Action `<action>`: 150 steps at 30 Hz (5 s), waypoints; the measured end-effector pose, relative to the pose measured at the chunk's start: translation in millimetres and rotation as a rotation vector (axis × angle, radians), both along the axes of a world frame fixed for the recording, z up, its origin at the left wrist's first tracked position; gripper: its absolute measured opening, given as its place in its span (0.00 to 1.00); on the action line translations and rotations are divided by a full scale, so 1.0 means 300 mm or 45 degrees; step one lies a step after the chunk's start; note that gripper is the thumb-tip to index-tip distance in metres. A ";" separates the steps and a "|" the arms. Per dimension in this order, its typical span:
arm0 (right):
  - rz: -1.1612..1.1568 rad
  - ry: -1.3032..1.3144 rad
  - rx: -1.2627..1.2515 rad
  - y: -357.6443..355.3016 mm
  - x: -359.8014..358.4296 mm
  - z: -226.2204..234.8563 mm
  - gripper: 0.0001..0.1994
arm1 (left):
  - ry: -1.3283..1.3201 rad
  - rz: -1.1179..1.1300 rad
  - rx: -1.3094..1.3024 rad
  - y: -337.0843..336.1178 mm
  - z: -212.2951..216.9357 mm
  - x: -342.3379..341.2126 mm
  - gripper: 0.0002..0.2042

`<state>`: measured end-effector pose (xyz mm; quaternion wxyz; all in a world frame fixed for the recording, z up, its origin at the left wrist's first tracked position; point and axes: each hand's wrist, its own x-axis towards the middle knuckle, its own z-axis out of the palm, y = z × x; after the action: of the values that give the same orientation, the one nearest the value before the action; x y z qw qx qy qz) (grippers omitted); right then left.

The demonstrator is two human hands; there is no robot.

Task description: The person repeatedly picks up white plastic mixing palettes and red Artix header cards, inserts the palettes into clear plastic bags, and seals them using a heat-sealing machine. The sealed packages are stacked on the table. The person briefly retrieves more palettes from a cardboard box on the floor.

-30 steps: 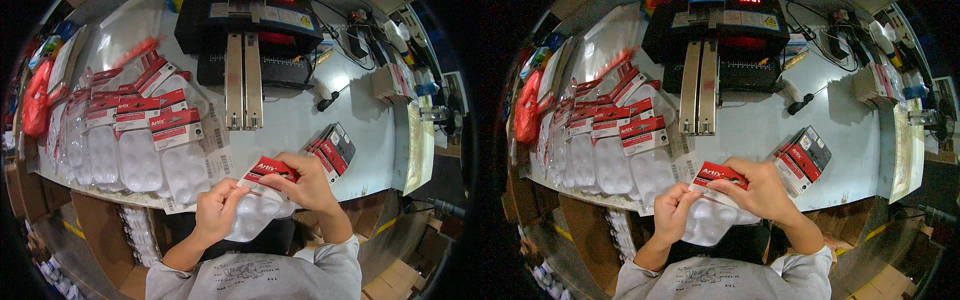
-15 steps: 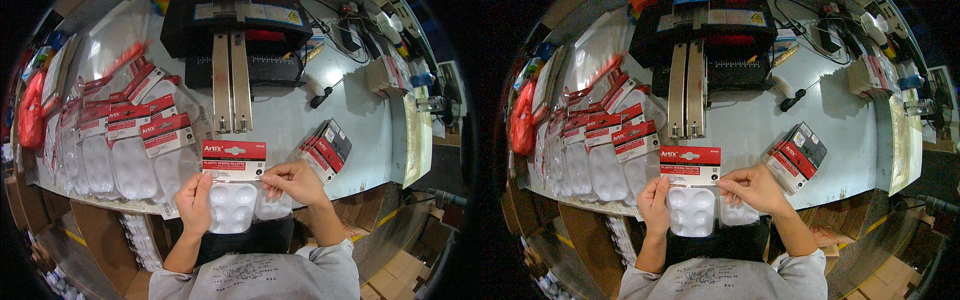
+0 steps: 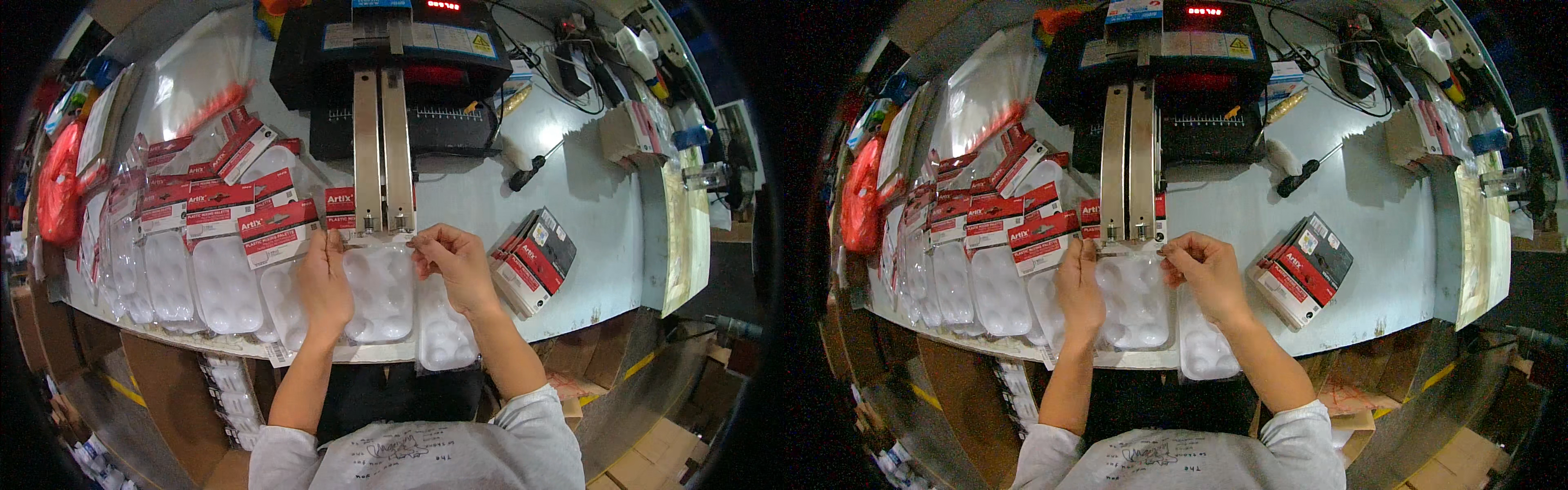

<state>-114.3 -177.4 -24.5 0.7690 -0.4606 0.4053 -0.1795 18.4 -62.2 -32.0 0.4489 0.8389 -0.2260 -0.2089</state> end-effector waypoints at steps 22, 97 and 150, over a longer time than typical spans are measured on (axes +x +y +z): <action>0.230 1.258 -1.505 -0.122 -0.462 0.041 0.59 | -0.521 -0.469 0.144 0.015 -0.039 -0.247 0.13; 0.206 1.135 -1.598 -0.118 -0.473 0.042 0.41 | -1.229 0.030 0.198 0.095 0.140 0.084 0.17; 0.377 0.514 -1.512 0.020 -0.121 0.281 0.18 | 0.523 -0.395 -0.236 0.192 0.156 -0.154 0.08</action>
<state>-150.7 -171.3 59.8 0.3084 -0.8835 0.3059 -0.1750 -27.9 -4.5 15.0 0.5227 0.6896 -0.2743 -0.4195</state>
